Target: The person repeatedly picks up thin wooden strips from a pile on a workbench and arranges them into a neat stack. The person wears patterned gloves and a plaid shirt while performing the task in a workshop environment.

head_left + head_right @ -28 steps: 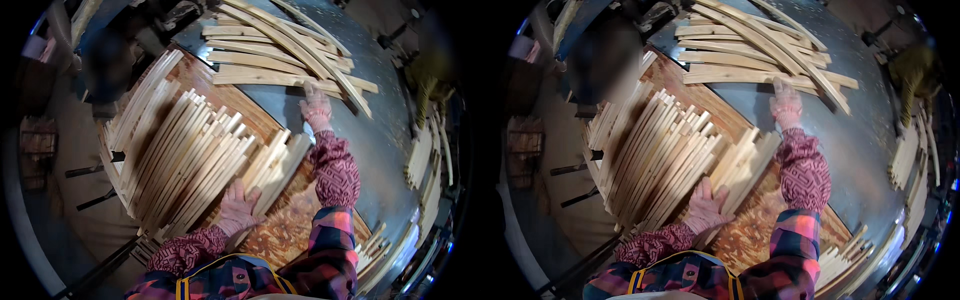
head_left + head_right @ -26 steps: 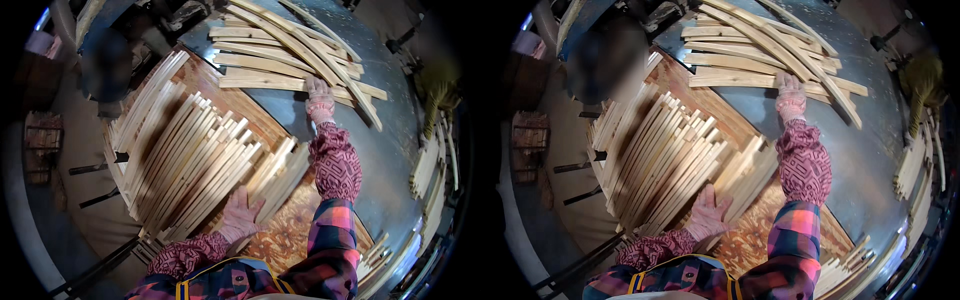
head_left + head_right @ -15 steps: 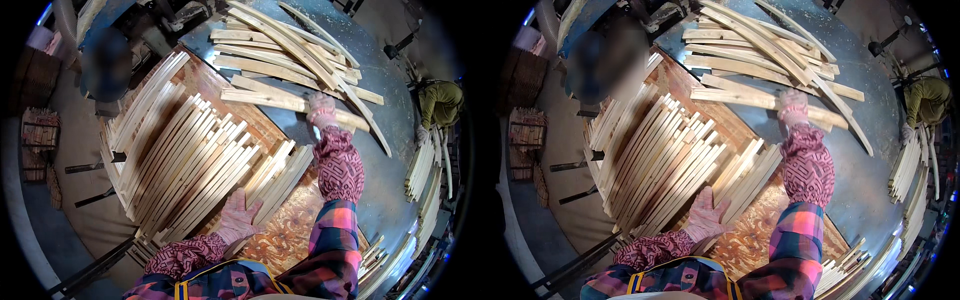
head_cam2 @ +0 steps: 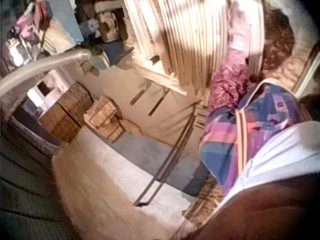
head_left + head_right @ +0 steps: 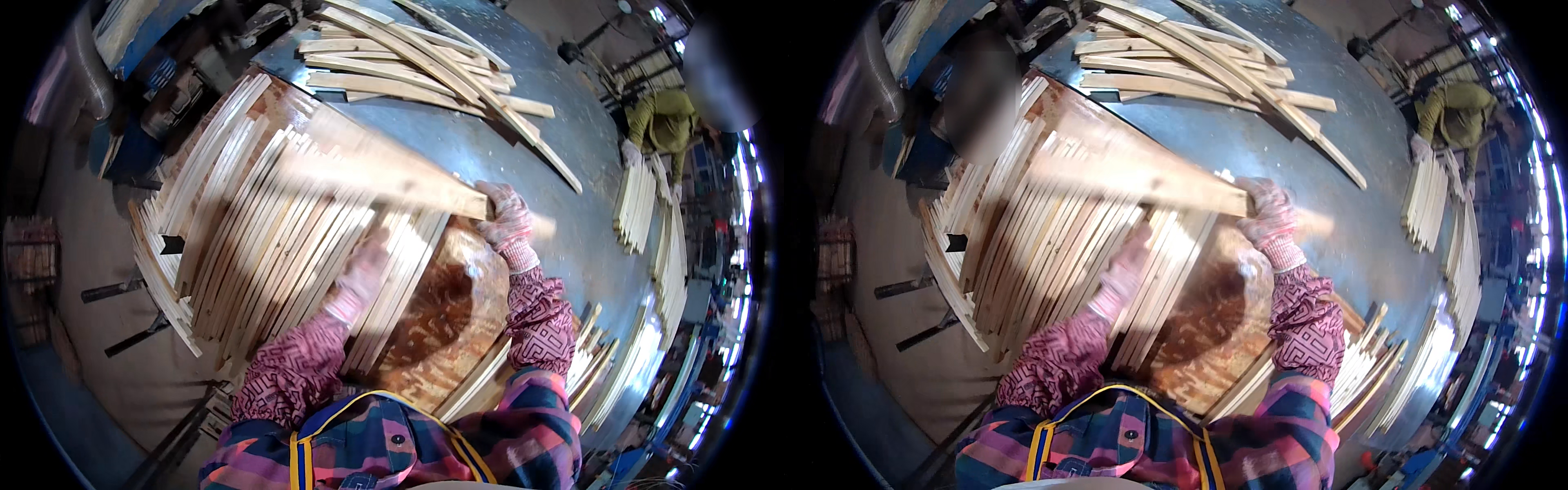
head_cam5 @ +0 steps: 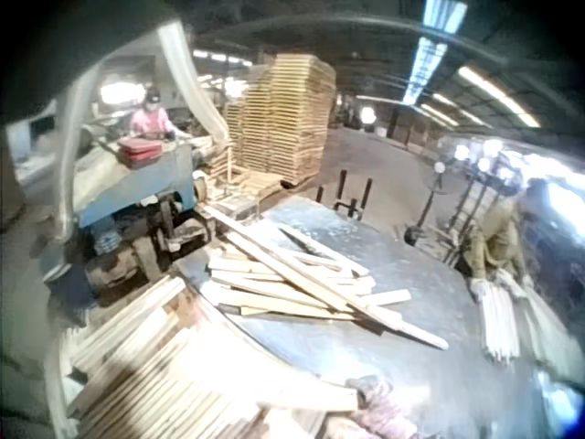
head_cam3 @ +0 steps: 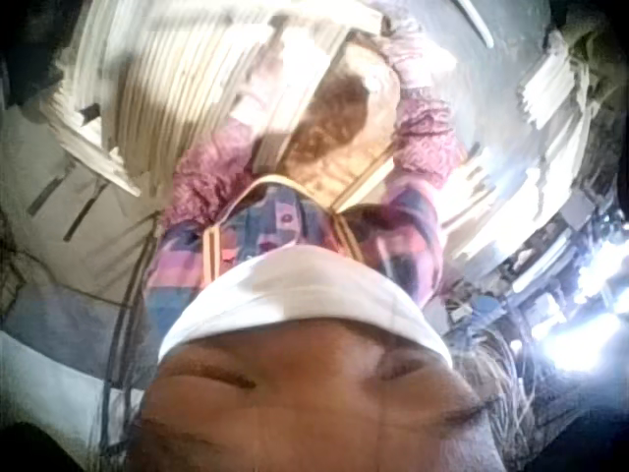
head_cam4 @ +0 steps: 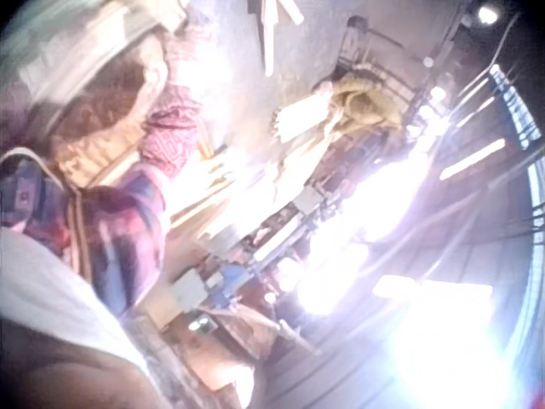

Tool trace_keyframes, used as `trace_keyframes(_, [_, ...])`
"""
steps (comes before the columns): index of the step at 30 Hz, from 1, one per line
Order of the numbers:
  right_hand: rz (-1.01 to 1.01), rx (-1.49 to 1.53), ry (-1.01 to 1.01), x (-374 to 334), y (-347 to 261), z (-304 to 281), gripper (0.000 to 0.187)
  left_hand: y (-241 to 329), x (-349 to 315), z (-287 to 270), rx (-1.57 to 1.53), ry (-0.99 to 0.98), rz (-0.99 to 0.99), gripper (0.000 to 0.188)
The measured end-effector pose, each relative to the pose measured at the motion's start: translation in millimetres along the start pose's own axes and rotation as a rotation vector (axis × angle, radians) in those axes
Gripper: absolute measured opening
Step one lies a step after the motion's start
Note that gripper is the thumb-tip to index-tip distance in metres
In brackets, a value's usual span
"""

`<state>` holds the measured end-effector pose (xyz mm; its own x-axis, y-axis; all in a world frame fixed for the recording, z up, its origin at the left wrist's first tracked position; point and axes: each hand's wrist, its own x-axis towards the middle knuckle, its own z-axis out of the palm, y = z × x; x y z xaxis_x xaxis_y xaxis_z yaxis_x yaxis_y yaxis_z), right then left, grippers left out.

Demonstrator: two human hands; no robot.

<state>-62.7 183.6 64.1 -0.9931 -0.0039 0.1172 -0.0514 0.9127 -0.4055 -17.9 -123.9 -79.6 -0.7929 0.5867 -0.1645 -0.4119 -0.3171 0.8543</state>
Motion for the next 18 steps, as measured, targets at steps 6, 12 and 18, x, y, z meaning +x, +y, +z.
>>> trace_keyframes(6, [-0.571,-0.077,0.210,-36,-40,5,0.055,138,-27,40,-0.804,-0.364,-0.587,0.071])
trace_keyframes(12, [-0.521,-0.050,0.398,-65,-58,7,0.049,112,-45,41,-0.434,-0.369,-0.537,0.065])
trace_keyframes(18, [0.380,-0.075,0.301,-95,-31,-5,0.050,91,-62,26,-0.605,-0.299,-0.409,0.071])
